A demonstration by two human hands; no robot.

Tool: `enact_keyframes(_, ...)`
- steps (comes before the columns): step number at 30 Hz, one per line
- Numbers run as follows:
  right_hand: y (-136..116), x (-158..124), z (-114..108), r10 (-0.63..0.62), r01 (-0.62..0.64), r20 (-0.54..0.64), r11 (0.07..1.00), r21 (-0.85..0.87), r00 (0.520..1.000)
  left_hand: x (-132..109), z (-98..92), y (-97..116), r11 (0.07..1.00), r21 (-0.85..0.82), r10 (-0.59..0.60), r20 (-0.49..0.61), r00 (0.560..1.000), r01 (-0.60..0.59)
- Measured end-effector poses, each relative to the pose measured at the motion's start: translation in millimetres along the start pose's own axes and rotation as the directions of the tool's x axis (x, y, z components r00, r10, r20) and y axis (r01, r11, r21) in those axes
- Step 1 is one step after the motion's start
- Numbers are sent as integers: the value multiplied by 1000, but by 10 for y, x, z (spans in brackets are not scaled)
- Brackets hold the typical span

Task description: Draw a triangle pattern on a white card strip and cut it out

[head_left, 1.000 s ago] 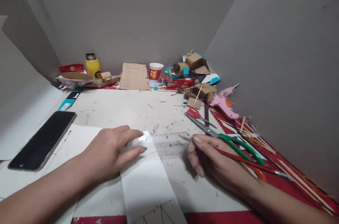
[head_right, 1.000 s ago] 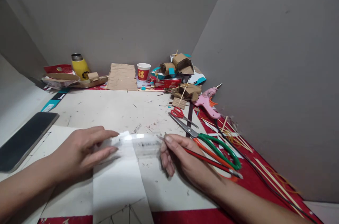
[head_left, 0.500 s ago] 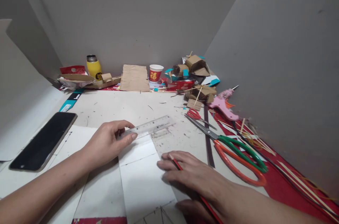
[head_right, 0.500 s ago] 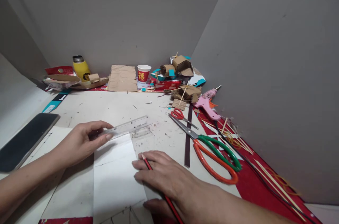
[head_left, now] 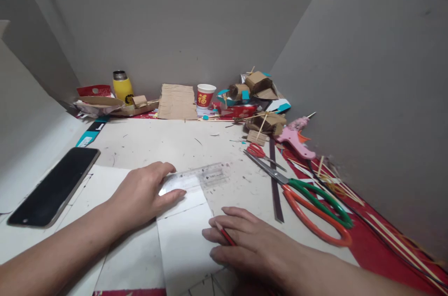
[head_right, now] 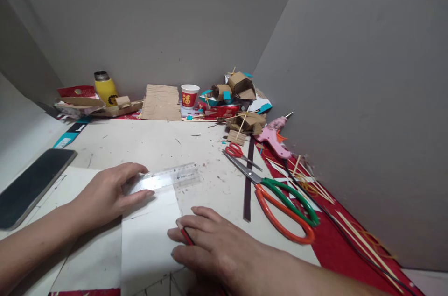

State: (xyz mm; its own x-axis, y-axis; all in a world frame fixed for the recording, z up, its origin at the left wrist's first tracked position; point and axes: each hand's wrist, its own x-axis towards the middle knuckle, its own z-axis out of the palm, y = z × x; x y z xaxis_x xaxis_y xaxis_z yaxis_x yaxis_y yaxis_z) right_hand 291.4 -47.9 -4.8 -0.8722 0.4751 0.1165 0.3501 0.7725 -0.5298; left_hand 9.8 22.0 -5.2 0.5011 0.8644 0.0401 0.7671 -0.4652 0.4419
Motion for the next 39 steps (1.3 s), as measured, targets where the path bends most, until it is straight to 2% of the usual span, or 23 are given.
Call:
enact_keyframes(5,14,-25,12,-20,24,-84,999,44,996,-11,37,-18,998,46,56,-85,995,-52)
enact_keyframes(7,54,-77,60,39,-18,-189,994,111,981,-22,43,-15,993,31,115,-169,979,-111)
enact_keyframes(8,86,-106,91,103,-61,-276,986,155,956,-31,46,-7,989,19,145,-211,967,-144)
enact_keyframes(9,123,-130,121,167,-91,-373,973,212,913,-41,51,5,985,10,170,-253,952,-173)
enact_keyframes(10,160,-145,147,266,-120,-468,940,319,843,-54,58,21,981,2,187,-285,940,-195)
enact_keyframes(11,195,-148,165,417,-163,-510,868,470,752,-67,68,40,977,-3,202,-309,929,-213)
enact_keyframes(12,221,-139,172,552,-164,-521,773,613,651,-82,82,59,974,-7,213,-321,923,-227)
enact_keyframes(13,238,-120,170,631,-128,-487,680,722,604,-98,99,79,971,-10,224,-324,919,-240)
enact_keyframes(14,246,-95,161,681,-75,-452,595,800,577,-113,121,97,967,-11,237,-324,916,-254)
enact_keyframes(16,243,-41,131,707,28,-388,463,886,592,-137,169,128,957,-12,271,-313,910,-289)
enact_keyframes(18,235,-3,105,697,96,-362,391,916,620,-148,215,150,946,-8,308,-289,906,-324)
enact_keyframes(21,242,6,91,698,118,-327,331,936,637,-144,259,181,926,23,370,-244,897,-376)
enact_keyframes(23,253,-8,94,700,120,-309,306,944,643,-145,265,209,908,106,419,-221,880,-406)
enact_keyframes(27,250,-24,106,662,134,-269,248,959,700,-181,237,259,762,431,590,-155,792,-483)
enact_keyframes(29,233,-22,107,636,143,-244,206,968,732,-198,214,257,696,506,638,-112,762,-509)
enact_keyframes(31,213,-27,107,623,156,-240,188,970,745,-194,181,234,705,490,630,-102,770,-513)
enact_keyframes(32,201,-36,106,625,159,-254,204,966,738,-182,157,216,736,461,602,-111,791,-496)
enact_keyframes(34,178,-63,102,636,148,-310,296,944,707,-142,90,178,849,380,446,-139,884,-368)
enact_keyframes(35,166,-80,98,630,109,-333,367,924,701,-117,48,161,909,341,303,-149,941,-238)
enact_keyframes(36,154,-96,92,607,49,-350,455,889,713,-92,4,145,944,318,142,-152,978,-88)
enact_keyframes(38,132,-117,73,488,-93,-347,673,734,801,-50,-73,123,941,311,-106,-91,990,130)
enact_keyframes(39,121,-120,63,390,-118,-335,784,610,857,-36,-99,115,933,309,-179,-50,983,185)
